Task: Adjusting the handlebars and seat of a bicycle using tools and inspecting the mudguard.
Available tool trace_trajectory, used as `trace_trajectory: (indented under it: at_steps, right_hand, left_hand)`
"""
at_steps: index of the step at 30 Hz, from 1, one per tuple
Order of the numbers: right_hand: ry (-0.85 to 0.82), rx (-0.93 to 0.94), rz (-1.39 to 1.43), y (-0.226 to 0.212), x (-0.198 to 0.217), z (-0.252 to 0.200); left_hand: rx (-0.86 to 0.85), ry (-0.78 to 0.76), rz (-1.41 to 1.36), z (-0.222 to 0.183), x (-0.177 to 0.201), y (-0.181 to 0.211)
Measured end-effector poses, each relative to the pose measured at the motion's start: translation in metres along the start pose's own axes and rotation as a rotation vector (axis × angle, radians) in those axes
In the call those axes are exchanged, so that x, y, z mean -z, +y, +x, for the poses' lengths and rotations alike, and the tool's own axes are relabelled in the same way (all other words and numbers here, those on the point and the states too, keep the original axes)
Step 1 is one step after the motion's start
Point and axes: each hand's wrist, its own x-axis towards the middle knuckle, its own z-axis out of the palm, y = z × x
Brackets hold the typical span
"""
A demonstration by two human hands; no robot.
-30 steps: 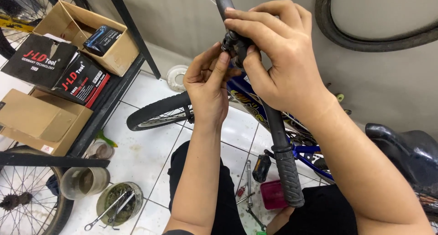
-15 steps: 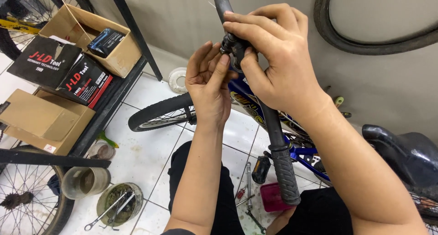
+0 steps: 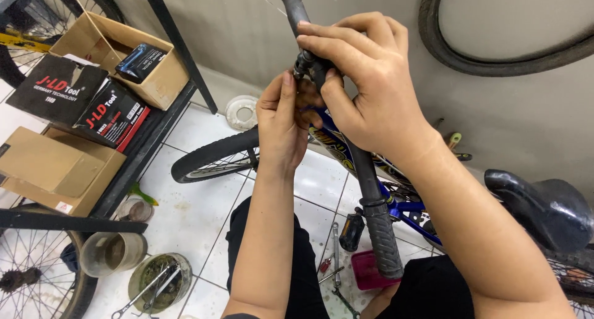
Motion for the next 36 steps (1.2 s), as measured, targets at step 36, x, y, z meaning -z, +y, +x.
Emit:
trace_trajectory:
  at_steps: [36]
  right_hand:
    - [-0.010, -0.045, 0.034, 0.000, -0.001, -0.002]
  left_hand:
    - [-0.096, -0.019, 0.017, -0.001, -0.013, 0.005]
